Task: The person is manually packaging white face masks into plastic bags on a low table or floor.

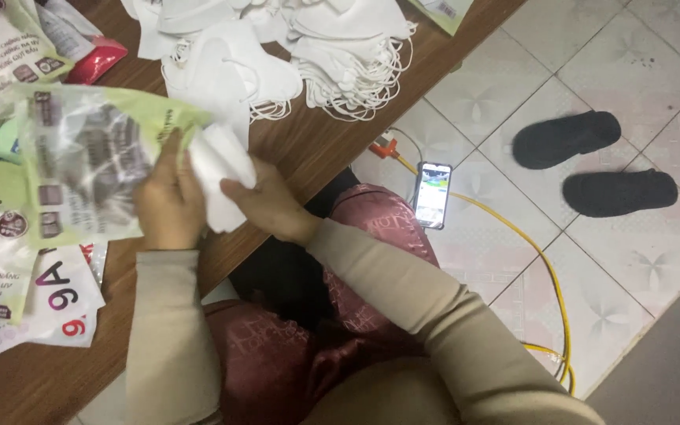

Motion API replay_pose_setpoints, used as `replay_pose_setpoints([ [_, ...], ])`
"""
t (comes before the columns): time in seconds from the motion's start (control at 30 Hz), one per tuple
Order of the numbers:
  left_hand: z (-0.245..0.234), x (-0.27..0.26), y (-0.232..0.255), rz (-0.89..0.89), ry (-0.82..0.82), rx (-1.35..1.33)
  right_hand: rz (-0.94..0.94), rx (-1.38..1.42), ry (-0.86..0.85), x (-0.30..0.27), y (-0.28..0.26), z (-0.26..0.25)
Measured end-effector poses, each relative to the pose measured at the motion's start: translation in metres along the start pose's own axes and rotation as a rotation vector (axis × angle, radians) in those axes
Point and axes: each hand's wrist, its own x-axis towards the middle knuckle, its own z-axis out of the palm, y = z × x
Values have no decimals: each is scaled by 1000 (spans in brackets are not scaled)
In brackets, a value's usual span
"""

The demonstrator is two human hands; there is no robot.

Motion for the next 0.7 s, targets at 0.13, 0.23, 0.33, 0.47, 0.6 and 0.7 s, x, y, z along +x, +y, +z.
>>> replay_pose_setpoints([
  [0.13,-12,4,-15,0,80,15,28,-105,-151,0,-19,5],
  [0.23,-7,-3,-8,29,20,-97,58,3,-33,5,-19,19],
  [0.33,0,-7,-8,65,-9,-82,26,59,112,20,-1,26],
  [0.47,7,-11,-6,142,-80,-52,-189,-221,32,34,26,28],
  [0.6,-1,-14,55,201,-138,-50,-247,-338,-100,41,14,22],
  [0.7,-3,-26,71,247,-229,6,-199,-333,-170,55,26,21],
])
